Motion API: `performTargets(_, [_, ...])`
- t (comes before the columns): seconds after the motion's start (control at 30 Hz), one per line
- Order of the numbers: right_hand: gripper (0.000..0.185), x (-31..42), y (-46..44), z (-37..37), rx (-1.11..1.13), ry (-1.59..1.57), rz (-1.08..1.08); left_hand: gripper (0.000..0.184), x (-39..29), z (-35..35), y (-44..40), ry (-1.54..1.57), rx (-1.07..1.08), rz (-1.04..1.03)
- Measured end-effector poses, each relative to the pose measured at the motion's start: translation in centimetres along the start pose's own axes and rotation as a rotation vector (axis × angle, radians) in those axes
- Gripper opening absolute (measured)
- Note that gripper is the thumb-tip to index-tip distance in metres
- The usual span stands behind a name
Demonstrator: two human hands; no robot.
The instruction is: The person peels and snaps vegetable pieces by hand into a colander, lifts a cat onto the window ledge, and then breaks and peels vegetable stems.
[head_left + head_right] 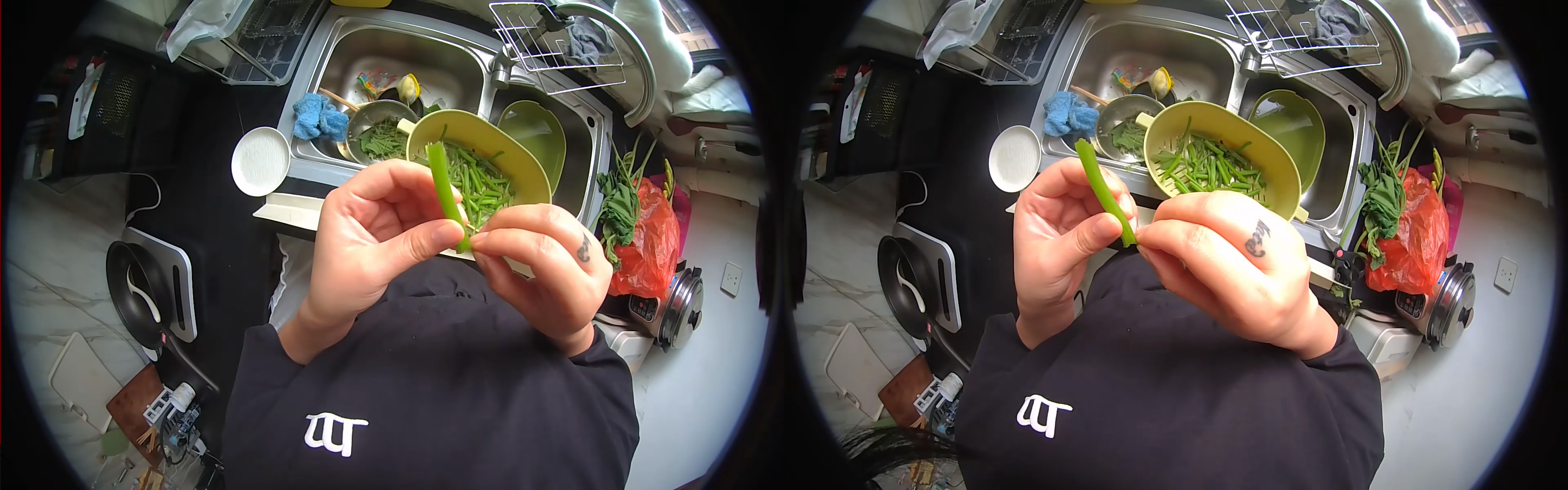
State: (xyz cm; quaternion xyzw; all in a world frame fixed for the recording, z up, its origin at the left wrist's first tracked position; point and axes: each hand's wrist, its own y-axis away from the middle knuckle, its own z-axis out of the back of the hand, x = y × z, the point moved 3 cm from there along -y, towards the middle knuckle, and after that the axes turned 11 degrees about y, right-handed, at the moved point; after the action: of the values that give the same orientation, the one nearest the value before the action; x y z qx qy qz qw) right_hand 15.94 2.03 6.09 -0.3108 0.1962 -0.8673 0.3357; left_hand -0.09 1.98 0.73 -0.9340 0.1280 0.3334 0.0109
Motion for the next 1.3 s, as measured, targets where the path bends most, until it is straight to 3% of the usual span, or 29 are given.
performTargets(1.3, [0.026,-0.03,-0.03,0.27,0.068,-0.1,-0.051,0.027,0.77,-0.08,0.15,0.062,0.112,0.042])
